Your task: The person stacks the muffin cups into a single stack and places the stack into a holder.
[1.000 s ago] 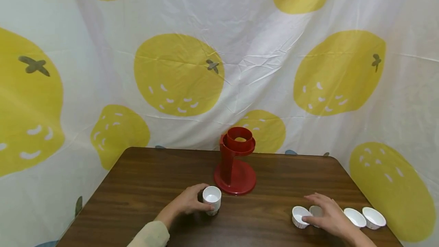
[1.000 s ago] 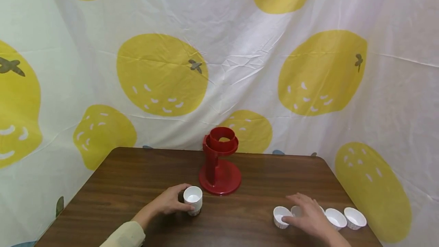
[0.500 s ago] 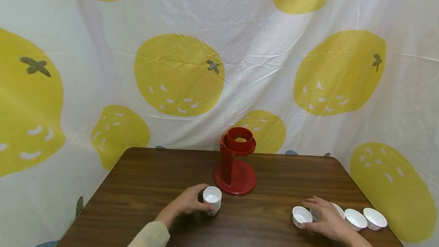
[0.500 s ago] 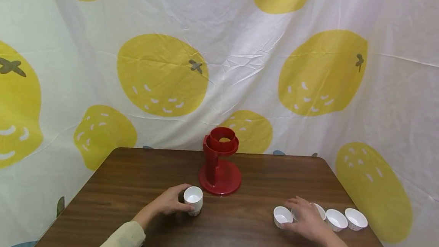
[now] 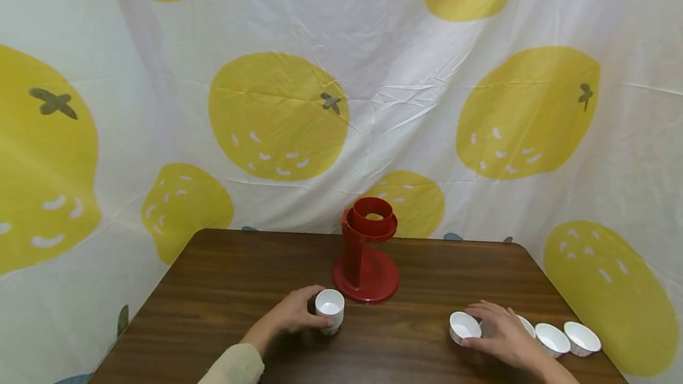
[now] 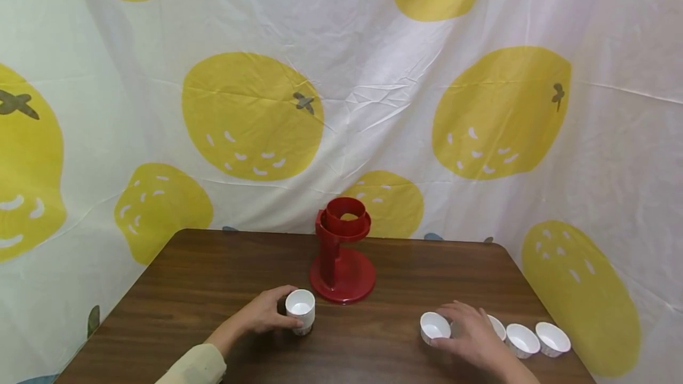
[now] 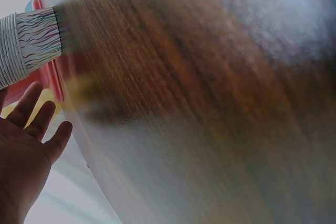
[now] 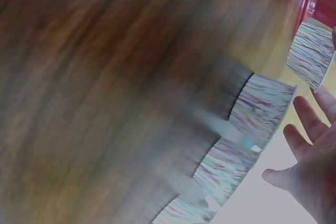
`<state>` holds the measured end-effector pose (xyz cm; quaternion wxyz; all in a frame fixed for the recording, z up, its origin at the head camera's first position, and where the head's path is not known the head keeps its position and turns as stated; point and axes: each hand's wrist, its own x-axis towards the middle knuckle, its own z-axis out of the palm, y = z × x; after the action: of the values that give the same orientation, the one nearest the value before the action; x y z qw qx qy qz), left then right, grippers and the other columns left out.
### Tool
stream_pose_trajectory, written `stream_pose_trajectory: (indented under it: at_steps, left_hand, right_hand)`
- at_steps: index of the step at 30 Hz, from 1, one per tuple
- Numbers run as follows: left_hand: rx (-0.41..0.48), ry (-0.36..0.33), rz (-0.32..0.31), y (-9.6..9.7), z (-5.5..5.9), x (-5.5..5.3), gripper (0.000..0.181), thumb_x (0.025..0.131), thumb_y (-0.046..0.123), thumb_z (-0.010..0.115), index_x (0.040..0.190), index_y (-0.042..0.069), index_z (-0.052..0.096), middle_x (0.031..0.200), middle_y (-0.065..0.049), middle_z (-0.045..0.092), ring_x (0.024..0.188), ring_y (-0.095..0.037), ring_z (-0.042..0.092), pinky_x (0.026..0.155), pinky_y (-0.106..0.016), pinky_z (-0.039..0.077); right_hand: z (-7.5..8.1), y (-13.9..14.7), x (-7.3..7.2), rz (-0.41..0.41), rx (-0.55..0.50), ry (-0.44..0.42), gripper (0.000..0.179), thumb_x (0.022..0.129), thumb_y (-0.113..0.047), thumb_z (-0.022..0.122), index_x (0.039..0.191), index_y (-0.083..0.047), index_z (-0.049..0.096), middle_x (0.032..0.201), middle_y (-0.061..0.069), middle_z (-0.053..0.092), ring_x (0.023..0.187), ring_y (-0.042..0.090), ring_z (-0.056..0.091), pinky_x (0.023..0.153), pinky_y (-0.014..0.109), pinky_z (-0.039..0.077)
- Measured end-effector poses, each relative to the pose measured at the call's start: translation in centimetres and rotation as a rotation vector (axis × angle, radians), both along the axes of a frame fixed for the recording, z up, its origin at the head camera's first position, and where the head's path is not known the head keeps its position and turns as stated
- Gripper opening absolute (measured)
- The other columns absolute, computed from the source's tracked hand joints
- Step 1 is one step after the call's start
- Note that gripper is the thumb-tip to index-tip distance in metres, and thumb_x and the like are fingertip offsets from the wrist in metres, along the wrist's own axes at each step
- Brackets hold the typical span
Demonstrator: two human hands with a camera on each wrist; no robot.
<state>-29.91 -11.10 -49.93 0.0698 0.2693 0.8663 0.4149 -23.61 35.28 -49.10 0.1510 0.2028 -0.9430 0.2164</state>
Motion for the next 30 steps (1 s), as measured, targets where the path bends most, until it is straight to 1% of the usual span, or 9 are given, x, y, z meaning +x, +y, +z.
stream_pose_trajectory:
  at_steps: [2, 4, 6, 8, 11, 15, 20, 30]
  left_hand:
    - [-0.002, 0.001, -0.001, 0.0, 0.0, 0.0, 0.064, 0.077, 0.034, 0.086, 0.128, 0.006, 0.058, 0.114, 0.0, 0.064, 0.108, -0.024, 0.058, 0.094, -0.048, 0.045]
    - [-0.004, 0.002, -0.002, 0.0, -0.1, -0.1, 0.064, 0.077, 0.034, 0.086, 0.128, 0.006, 0.058, 0.114, 0.0, 0.064, 0.108, -0.024, 0.058, 0.094, -0.048, 0.045]
    - [-0.003, 0.001, -0.002, 0.0, -0.1, -0.1, 0.064, 0.077, 0.033, 0.086, 0.128, 0.006, 0.058, 0.114, 0.0, 0.064, 0.108, -0.024, 0.058, 0.094, -0.048, 0.045]
    - [-0.003, 0.001, -0.001, 0.0, -0.1, -0.1, 0.063, 0.077, 0.033, 0.086, 0.128, 0.006, 0.058, 0.114, 0.0, 0.064, 0.108, -0.024, 0.058, 0.094, -0.048, 0.045]
    - [-0.01, 0.012, 0.005, 0.0, -0.2, -0.1, 0.064, 0.077, 0.035, 0.086, 0.128, 0.006, 0.059, 0.113, 0.0, 0.064, 0.108, -0.024, 0.059, 0.095, -0.047, 0.045]
    - [-0.017, 0.032, 0.012, 0.1, -0.2, 0.0, 0.065, 0.076, 0.036, 0.086, 0.128, 0.005, 0.059, 0.112, -0.001, 0.065, 0.107, -0.023, 0.059, 0.094, -0.046, 0.046]
    - [-0.011, 0.037, 0.01, 0.1, -0.3, 0.0, 0.065, 0.076, 0.035, 0.086, 0.127, 0.005, 0.059, 0.112, 0.0, 0.065, 0.106, -0.023, 0.059, 0.093, -0.045, 0.046]
    - [-0.006, 0.033, 0.008, 0.1, -0.3, 0.0, 0.064, 0.076, 0.034, 0.086, 0.127, 0.006, 0.059, 0.112, 0.0, 0.065, 0.106, -0.023, 0.059, 0.093, -0.046, 0.046]
  right_hand:
    - [0.3, -0.4, 0.0, 0.005, -0.02, 0.0, 0.055, 0.069, -0.046, 0.087, 0.11, -0.013, 0.072, 0.113, 0.003, 0.068, 0.111, 0.037, 0.059, 0.09, 0.075, 0.029]
    - [0.5, -0.7, -0.1, 0.003, -0.039, -0.022, 0.053, 0.07, -0.046, 0.087, 0.11, -0.015, 0.072, 0.111, -0.001, 0.068, 0.11, 0.035, 0.06, 0.092, 0.074, 0.028]
    - [0.8, -1.0, 0.0, -0.006, -0.054, -0.065, 0.054, 0.071, -0.046, 0.086, 0.112, -0.014, 0.071, 0.113, 0.002, 0.069, 0.113, 0.038, 0.059, 0.094, 0.075, 0.025]
    - [1.0, -1.2, 0.0, -0.018, -0.06, -0.107, 0.057, 0.072, -0.046, 0.086, 0.114, -0.012, 0.07, 0.116, 0.007, 0.068, 0.116, 0.042, 0.057, 0.096, 0.075, 0.023]
    - [1.2, -1.6, 0.0, -0.025, -0.071, -0.148, 0.061, 0.072, -0.044, 0.086, 0.118, -0.006, 0.069, 0.118, 0.014, 0.068, 0.118, 0.045, 0.056, 0.098, 0.075, 0.019]
    - [1.4, -2.2, -0.3, -0.016, -0.069, -0.133, 0.061, 0.073, -0.042, 0.086, 0.117, -0.004, 0.069, 0.116, 0.011, 0.069, 0.112, 0.041, 0.06, 0.098, 0.076, 0.02]
    - [1.4, -3.1, -0.6, 0.001, -0.067, -0.106, 0.059, 0.073, -0.04, 0.086, 0.116, -0.003, 0.069, 0.113, 0.009, 0.07, 0.11, 0.039, 0.061, 0.097, 0.075, 0.023]
    - [1.3, -5.1, -1.1, -0.011, -0.086, -0.126, 0.061, 0.074, -0.042, 0.086, 0.118, -0.003, 0.069, 0.114, 0.008, 0.07, 0.113, 0.037, 0.06, 0.1, 0.077, 0.018]
